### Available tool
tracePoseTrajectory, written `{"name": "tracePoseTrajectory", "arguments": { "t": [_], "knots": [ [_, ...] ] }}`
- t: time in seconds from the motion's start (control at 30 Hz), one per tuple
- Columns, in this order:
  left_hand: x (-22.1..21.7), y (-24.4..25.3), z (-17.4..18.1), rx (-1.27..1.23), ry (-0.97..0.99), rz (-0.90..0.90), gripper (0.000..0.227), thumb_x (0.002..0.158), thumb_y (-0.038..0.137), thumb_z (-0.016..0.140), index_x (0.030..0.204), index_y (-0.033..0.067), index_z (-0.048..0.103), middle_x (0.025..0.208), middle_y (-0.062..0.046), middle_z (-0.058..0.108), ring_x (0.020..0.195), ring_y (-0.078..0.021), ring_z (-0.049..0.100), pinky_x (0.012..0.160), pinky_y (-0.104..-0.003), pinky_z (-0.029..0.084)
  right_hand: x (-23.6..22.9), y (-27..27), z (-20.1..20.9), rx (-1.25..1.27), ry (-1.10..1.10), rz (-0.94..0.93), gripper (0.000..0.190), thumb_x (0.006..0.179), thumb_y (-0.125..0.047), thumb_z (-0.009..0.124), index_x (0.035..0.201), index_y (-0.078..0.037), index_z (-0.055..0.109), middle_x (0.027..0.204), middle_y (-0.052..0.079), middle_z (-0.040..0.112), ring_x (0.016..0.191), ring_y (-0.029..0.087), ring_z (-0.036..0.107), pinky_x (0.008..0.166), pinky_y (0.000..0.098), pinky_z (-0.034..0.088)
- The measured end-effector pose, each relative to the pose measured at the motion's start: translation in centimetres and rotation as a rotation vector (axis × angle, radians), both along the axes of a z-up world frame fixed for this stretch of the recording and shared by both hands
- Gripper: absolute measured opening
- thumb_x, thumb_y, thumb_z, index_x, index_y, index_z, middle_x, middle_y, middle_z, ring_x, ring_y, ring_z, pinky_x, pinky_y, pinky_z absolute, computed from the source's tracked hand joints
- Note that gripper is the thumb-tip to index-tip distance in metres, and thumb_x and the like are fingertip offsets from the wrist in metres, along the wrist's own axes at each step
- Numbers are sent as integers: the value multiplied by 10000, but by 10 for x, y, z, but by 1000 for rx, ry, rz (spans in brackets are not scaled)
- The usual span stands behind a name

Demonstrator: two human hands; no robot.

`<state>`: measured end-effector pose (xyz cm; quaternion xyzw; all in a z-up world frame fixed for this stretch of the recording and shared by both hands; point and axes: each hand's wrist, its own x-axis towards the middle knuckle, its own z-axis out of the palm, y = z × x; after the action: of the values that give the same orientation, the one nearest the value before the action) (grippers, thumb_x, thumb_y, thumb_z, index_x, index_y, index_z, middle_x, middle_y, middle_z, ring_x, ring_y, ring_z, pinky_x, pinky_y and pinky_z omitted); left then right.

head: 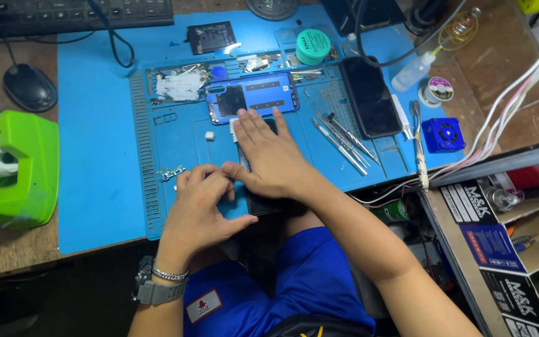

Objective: The person retrieves a small bottle of liquid and a cotton swab from a shelf. They apply the liquid to the swab and wipe the screen of a smartphone. Afterward, they use a white cloth to wipe the screen again, finishing the cleaning process.

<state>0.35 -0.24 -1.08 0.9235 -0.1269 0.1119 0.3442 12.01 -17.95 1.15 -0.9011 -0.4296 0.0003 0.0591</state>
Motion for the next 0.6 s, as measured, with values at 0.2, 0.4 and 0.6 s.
{"name": "tracePoseTrajectory", "arguments": {
  "t": [0.2,0.4,0.6],
  "knots": [
    [-1,0,-2,11,-14,1,533,584,473,935,795,182,540,1186,12,726,1184,-262,564,987,-465,340,-5,-2,10,-45,19,86,997,992,-766,130,1571,13,357,1638,254,336,1540,394,287,1205,711,18],
    [-1,0,5,29,-47,20,510,610,465,924,798,183,543,1194,38,715,1176,-248,561,977,-460,341,-5,-1,10,-27,5,74,1020,976,-784,132,1565,14,372,1639,253,336,1548,382,274,1215,691,2],
    [-1,-1,-5,35,1,19,513,602,469,922,782,206,521,1004,27,716,1156,-246,570,1004,-458,338,-11,-5,-3,43,-37,57,1010,993,-753,129,1549,53,376,1622,291,340,1536,407,298,1203,715,21]
  ]
}}
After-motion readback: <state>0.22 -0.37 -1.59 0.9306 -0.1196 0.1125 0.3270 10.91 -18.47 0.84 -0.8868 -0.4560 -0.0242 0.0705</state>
